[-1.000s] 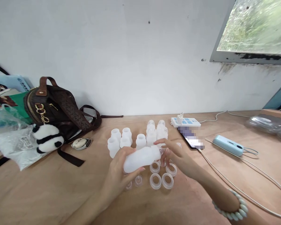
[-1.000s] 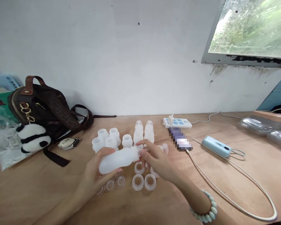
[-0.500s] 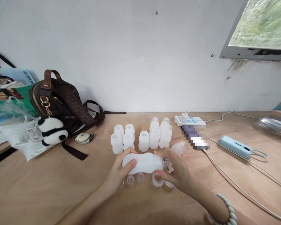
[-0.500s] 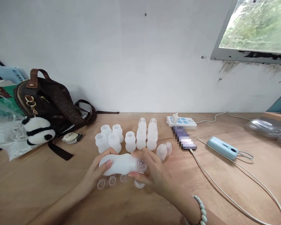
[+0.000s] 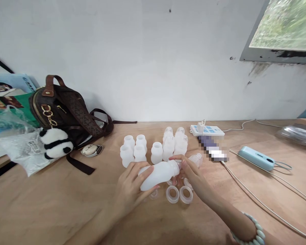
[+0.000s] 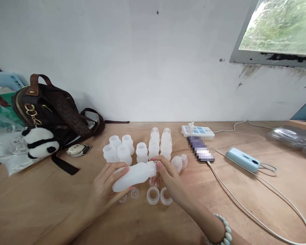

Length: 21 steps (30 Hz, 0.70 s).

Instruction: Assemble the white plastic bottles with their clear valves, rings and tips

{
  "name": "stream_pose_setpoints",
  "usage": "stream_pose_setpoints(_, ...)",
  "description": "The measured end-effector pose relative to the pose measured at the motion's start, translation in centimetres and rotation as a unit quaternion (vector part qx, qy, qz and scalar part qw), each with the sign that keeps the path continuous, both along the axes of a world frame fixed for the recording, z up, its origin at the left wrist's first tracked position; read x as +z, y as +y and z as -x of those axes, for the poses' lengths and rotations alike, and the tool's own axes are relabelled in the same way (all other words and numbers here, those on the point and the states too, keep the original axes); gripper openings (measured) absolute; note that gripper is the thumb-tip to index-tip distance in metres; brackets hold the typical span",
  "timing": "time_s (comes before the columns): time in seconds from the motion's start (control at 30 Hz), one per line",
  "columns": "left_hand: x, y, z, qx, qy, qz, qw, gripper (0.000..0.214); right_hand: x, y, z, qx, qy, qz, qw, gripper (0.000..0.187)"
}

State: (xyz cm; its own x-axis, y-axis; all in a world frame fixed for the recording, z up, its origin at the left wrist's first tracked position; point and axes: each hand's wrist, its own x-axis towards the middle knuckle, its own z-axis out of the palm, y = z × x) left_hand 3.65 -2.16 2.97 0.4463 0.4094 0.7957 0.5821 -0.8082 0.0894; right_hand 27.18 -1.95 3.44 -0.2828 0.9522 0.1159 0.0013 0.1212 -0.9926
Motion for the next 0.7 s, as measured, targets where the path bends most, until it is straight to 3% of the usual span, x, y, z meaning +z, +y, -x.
stream_pose_setpoints(0.13,-0.2,0.1,0.2,-0.002,-0.004,0.011,1.000,0.039,0.6,0.5,-0.1,-0.002,-0.019,0.015,1.000,0.044)
stream_pose_setpoints(0.2,0.1,-0.1,0.1,-0.017,-0.061,0.075,0.995,0.040,0.8,0.4,-0.3,-0.013,-0.026,-0.019,0.999,0.035)
stream_pose_setpoints(0.27,0.6,-0.2,-0.2,-0.024,-0.154,0.196,0.968,0.035,0.9,0.2,-0.5,-0.016,-0.040,-0.088,0.995,0.031)
stream_pose_setpoints(0.33,1.2,-0.3,-0.5,-0.039,-0.250,0.351,0.902,0.027,0.9,-0.1,-0.6,-0.014,-0.058,-0.179,0.982,0.029)
stream_pose_setpoints(0.43,1.9,-0.1,-0.8,-0.074,-0.369,0.542,0.751,0.036,0.7,-0.2,-0.6,-0.018,-0.060,-0.294,0.954,0.032)
stream_pose_setpoints(0.5,2.1,0.1,-0.8,-0.083,-0.417,0.614,0.665,0.047,0.6,-0.1,-0.8,-0.028,-0.050,-0.325,0.944,0.035)
stream_pose_setpoints(0.53,2.1,0.1,-0.8,-0.083,-0.431,0.630,0.640,0.050,0.6,-0.1,-0.9,-0.034,-0.049,-0.327,0.943,0.036)
stream_pose_setpoints(0.6,2.1,0.3,-0.7,-0.078,-0.443,0.628,0.636,0.052,0.6,-0.1,-1.2,-0.042,-0.055,-0.312,0.948,0.036)
stream_pose_setpoints(0.7,1.9,0.4,-0.8,-0.058,-0.436,0.559,0.703,0.043,0.6,-0.3,-1.4,-0.006,-0.063,-0.264,0.963,0.045)
